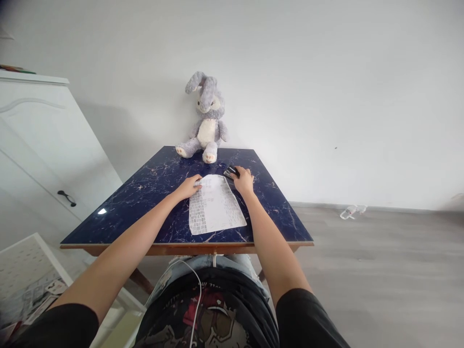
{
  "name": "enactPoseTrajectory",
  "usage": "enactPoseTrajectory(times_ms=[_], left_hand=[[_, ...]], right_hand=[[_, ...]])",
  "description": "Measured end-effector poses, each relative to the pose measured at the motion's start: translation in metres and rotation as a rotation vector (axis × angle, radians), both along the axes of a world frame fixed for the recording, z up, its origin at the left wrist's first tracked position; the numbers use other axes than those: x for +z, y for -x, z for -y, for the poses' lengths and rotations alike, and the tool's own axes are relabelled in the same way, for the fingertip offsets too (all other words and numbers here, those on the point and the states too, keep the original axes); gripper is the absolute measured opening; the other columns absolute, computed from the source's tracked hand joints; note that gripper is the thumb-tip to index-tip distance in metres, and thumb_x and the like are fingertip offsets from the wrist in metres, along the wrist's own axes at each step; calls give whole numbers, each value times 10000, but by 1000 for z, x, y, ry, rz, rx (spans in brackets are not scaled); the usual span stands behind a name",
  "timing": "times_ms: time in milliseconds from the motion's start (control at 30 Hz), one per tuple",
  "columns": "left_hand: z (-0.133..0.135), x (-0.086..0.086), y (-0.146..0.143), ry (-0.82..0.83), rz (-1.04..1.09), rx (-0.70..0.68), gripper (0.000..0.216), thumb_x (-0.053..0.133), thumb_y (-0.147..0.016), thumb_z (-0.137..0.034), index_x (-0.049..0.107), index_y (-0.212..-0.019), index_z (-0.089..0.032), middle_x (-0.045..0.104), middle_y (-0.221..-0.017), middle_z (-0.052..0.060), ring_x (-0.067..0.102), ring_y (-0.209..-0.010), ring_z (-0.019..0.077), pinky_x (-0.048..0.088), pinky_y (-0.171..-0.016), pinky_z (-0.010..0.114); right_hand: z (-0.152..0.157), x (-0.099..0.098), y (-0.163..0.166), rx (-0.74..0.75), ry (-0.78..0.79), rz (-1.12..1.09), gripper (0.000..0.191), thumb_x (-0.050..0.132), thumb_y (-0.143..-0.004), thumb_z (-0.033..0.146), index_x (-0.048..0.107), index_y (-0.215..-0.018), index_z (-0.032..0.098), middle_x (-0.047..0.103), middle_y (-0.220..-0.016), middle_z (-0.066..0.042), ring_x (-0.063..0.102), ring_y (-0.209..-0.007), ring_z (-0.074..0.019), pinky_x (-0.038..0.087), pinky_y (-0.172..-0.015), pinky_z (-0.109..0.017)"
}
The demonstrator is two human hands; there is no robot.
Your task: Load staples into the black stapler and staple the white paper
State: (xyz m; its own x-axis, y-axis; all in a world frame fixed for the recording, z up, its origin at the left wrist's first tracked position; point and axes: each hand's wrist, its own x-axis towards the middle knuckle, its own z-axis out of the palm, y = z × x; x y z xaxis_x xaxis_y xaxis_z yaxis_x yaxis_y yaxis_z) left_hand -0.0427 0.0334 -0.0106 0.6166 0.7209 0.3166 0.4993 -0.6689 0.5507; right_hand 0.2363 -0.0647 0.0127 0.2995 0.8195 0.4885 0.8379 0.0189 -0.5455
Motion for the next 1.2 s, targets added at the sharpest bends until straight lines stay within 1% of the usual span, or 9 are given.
enactPoseTrajectory(times_ms=[100, 167, 367, 567, 633, 733, 867, 1000, 1200], left_hand=[[-5, 3, 6, 73, 157, -112, 267, 646, -887, -245, 640, -1150, -200, 728, -1257, 109, 660, -1265, 294, 469, -1110, 409], [-7, 4, 8, 128, 225, -132, 280, 655, -872, -266, 640, -1141, -192, 733, -1266, 107, 655, -1282, 290, 468, -1112, 396], [-8, 1, 11, 272, 373, -13, 307, 677, -830, -260, 638, -1127, -193, 732, -1272, 116, 663, -1248, 278, 478, -1094, 402], [-5, 2, 12, 299, 456, 128, 448, 688, -815, -210, 613, -1256, -218, 709, -1231, 116, 675, -1175, 256, 533, -977, 360], [-4, 3, 13, 304, 456, 119, 483, 703, -805, -217, 615, -1280, -231, 717, -1174, 98, 686, -1129, 251, 539, -956, 355], [-3, 5, 16, 375, 447, 23, 499, 734, -786, -271, 635, -1273, -231, 730, -1115, 84, 700, -1074, 251, 551, -931, 358], [-1, 7, 18, 482, 352, -140, 583, 785, -769, -369, 663, -1317, -215, 737, -1222, 121, 692, -1159, 289, 556, -970, 398], [-2, 5, 16, 376, 179, -196, 525, 757, -817, -384, 713, -1323, -250, 664, -1435, 116, 588, -1371, 329, 485, -1115, 455], [1, 9, 12, 234, 76, -260, 525, 717, -879, -386, 689, -1395, -297, 602, -1529, 85, 539, -1433, 330, 434, -1182, 475]], right_hand=[[1, 1, -2, -4, 18, -13, 466, 519, -1008, 396, 640, -1431, 243, 683, -1387, -143, 481, -1325, -406, 357, -1068, -618], [2, 1, -3, -18, 35, -22, 465, 524, -1008, 385, 639, -1438, 251, 680, -1396, -139, 474, -1339, -406, 341, -1078, -625], [1, -1, -8, -110, 73, -67, 471, 572, -997, 408, 658, -1429, 243, 683, -1359, -171, 473, -1357, -414, 333, -1088, -626], [-2, -4, -5, 9, 154, -66, 466, 660, -937, 383, 712, -1380, 250, 731, -1309, -147, 571, -1308, -413, 389, -1100, -593], [-2, -5, -3, 35, 146, -59, 460, 674, -929, 387, 725, -1366, 252, 738, -1298, -145, 597, -1281, -409, 404, -1094, -583], [-3, -7, -2, 13, 120, -60, 457, 654, -939, 393, 719, -1370, 257, 734, -1309, -143, 575, -1308, -407, 384, -1111, -611], [-3, -5, -6, -43, 114, -78, 470, 625, -960, 378, 687, -1408, 252, 709, -1355, -145, 518, -1363, -397, 350, -1133, -637], [-2, -2, -6, -4, 145, -67, 505, 604, -980, 365, 639, -1470, 246, 679, -1394, -157, 495, -1374, -404, 329, -1128, -641], [-3, -5, 5, 219, 184, 25, 478, 596, -973, 350, 660, -1444, 305, 700, -1383, -89, 482, -1324, -394, 313, -1109, -608]])
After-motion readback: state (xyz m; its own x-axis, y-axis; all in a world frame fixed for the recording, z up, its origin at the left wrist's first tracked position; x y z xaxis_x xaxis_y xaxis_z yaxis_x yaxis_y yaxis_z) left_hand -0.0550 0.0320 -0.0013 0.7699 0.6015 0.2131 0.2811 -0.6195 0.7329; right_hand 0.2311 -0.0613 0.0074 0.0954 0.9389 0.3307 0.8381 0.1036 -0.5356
